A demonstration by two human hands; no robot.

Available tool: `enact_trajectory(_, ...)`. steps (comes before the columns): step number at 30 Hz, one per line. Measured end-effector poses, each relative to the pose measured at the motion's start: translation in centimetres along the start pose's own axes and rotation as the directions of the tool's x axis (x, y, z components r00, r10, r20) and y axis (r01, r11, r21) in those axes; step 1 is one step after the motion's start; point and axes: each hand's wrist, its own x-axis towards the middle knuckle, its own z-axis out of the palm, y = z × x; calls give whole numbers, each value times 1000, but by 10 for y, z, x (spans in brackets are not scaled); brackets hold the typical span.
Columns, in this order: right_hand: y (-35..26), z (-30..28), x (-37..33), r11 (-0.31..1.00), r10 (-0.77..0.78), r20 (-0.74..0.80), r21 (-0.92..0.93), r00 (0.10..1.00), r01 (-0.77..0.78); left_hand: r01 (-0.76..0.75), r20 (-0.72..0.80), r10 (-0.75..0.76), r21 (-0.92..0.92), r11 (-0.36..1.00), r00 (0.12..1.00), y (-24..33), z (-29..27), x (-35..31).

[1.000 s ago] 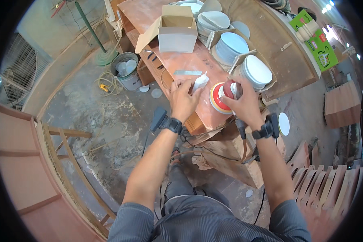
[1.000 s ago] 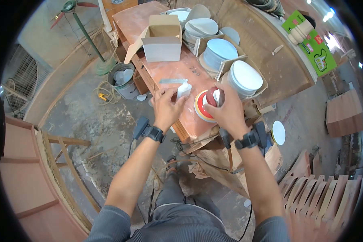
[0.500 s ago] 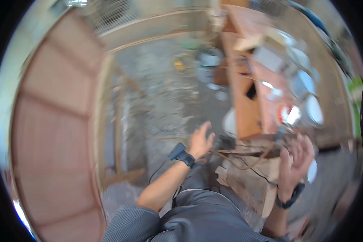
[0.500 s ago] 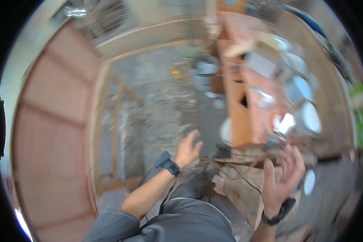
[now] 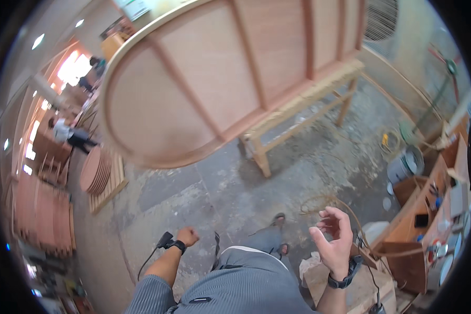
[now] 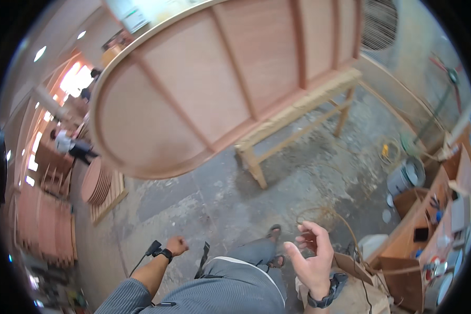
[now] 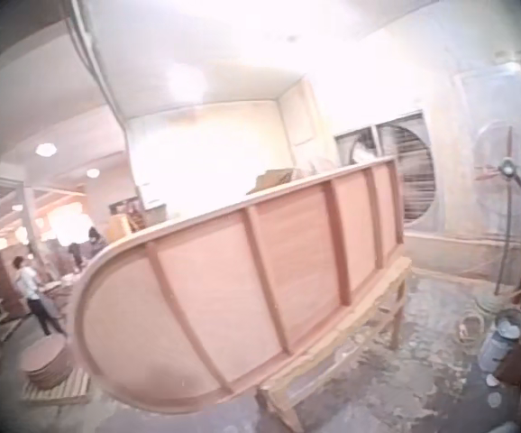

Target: Finishing wooden furniture parts by scraping edges, applying glue, and using an orbital sander.

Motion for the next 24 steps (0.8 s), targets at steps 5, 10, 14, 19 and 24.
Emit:
enact_trajectory(5, 28, 60, -13, 979, 115, 144, -182, 983, -88, 393, -145, -416, -162, 905, 898, -122, 18, -35)
enact_trajectory(10, 46, 147, -21, 953, 222, 296, -268, 929, -143, 253, -123, -388, -576, 777, 913, -236, 59, -35)
enact_trajectory(14, 74, 251, -8, 964, 190, 313, -237, 931, -117, 212, -51, -354, -718, 663, 934, -285, 17, -15)
enact_trajectory(19, 158, 402, 4, 831, 552, 361, -163, 751, -532, 238, -101, -432, -712, 660, 896, -452, 22, 12)
enact_trajectory(24, 196, 441, -49, 613, 789, 267, -409, 554, -676, 412, 162, -496, -792, 451, 853, -494, -43, 75)
